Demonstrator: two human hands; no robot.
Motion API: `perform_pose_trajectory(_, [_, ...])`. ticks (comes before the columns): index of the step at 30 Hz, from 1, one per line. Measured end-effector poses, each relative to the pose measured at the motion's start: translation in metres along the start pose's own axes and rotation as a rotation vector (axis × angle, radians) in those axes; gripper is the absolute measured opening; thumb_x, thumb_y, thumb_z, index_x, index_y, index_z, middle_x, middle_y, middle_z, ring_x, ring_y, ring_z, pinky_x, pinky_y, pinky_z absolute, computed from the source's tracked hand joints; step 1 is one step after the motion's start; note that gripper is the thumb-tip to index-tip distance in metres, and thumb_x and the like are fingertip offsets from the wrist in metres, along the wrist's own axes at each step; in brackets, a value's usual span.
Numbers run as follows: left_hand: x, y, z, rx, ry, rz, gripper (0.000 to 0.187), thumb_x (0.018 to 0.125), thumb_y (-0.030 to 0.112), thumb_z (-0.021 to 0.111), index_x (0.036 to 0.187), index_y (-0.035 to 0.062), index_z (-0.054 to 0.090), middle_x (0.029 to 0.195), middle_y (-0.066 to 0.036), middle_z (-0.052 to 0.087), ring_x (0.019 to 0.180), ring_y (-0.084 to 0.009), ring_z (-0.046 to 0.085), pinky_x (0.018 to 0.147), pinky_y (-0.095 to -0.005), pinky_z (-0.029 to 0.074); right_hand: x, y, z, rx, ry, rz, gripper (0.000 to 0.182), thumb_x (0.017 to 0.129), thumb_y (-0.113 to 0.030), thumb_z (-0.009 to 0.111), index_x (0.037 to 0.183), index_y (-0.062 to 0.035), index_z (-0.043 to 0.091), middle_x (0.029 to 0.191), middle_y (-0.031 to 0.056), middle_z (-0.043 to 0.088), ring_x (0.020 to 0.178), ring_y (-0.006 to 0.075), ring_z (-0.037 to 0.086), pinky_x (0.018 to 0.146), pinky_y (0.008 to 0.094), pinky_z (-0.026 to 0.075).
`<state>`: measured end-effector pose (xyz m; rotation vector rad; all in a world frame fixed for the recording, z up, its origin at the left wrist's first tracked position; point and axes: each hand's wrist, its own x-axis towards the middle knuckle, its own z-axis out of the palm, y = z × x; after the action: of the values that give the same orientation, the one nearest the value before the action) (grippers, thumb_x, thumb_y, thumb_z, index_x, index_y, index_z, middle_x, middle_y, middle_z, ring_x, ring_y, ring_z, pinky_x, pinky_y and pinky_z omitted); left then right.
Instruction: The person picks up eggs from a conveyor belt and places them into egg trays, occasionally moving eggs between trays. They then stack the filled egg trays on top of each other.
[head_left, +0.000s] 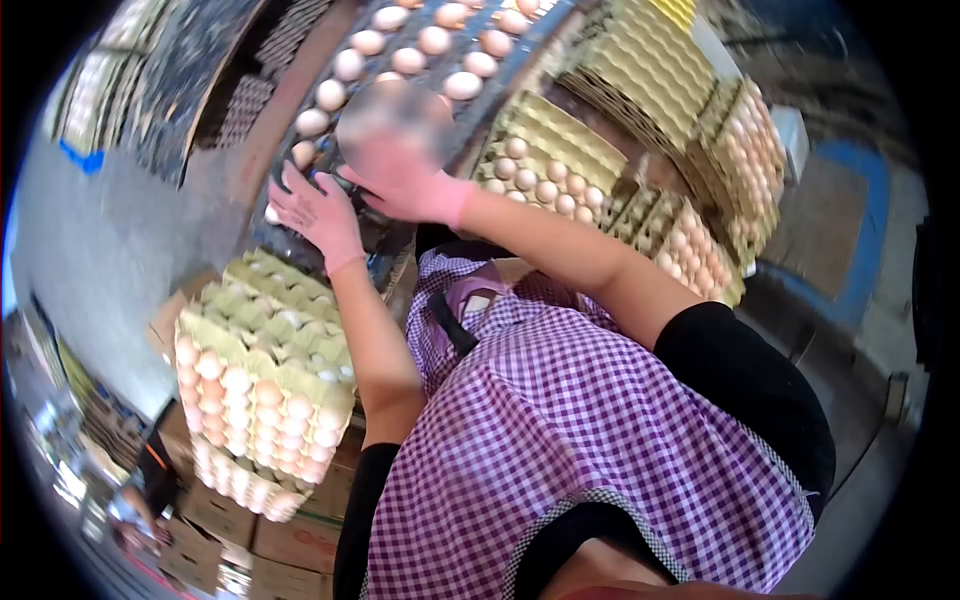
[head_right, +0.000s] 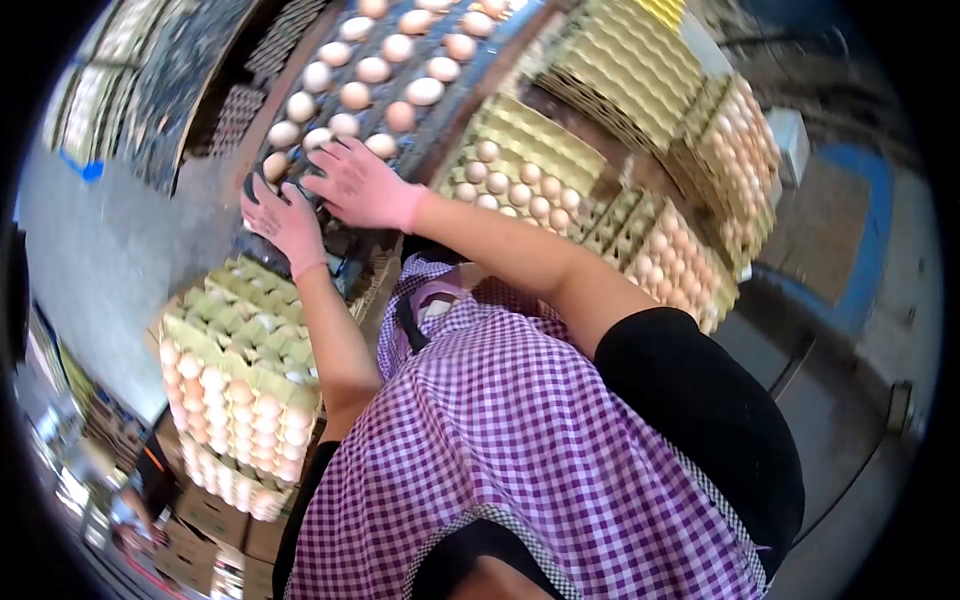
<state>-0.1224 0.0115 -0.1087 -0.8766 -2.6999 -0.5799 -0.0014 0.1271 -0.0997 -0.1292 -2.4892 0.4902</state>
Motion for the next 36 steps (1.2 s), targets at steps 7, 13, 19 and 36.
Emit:
perform_pose_trajectory(7, [-0.07,0.177,0.038,-0.514,-0.723,0.674,0.042,0.091,0.022,0.064,0.129,0.0025,0.059,0.129,-0.021,0.058,0.119,-0.0389,0.056,0.104,-0.0449,0.045,-0.224,0.07,-0.117,-0.012,0.03,0.845,0.038,0.087,-0.027,0.065,0.12,-0.0074,0.064,0.116,0.0189,0.061,0.11,0.0375,0.056,0.099,0.0467,0.043])
perform_pose_trajectory(13, [-0.104,0.221,0.15,-0.054,-0.678,0.929,0.07,0.097,0.049,0.054,0.149,0.0036,0.04,0.148,-0.029,0.041,0.14,-0.0475,0.036,0.116,-0.055,0.029,-0.299,0.109,-0.1,-0.508,-0.26,1.307,0.063,0.097,-0.051,0.051,0.147,-0.0125,0.046,0.152,0.0249,0.038,0.142,0.0431,0.034,0.119,0.0575,0.02])
perform_pose_trajectory(19, [-0.147,0.203,0.13,-0.031,-0.601,0.782,0.052,0.093,0.03,0.062,0.135,0.0011,0.053,0.141,-0.031,0.046,0.133,-0.0512,0.041,0.113,-0.0532,0.035,-0.285,0.049,-0.105,-0.466,-0.251,1.255,0.053,0.091,-0.043,0.062,0.138,-0.0192,0.054,0.14,0.0182,0.049,0.13,0.0362,0.045,0.108,0.0525,0.035])
perform_pose_trajectory(36, [-0.104,0.206,0.086,0.092,-1.066,0.972,0.035,0.084,0.035,0.069,0.103,0.0062,0.066,0.119,-0.016,0.06,0.103,-0.0317,0.068,0.083,-0.0424,0.055,-0.278,0.093,-0.156,0.428,0.067,1.274,0.049,0.098,-0.033,0.056,0.143,-0.0132,0.052,0.13,0.0146,0.062,0.111,0.0263,0.064,0.099,0.0352,0.05])
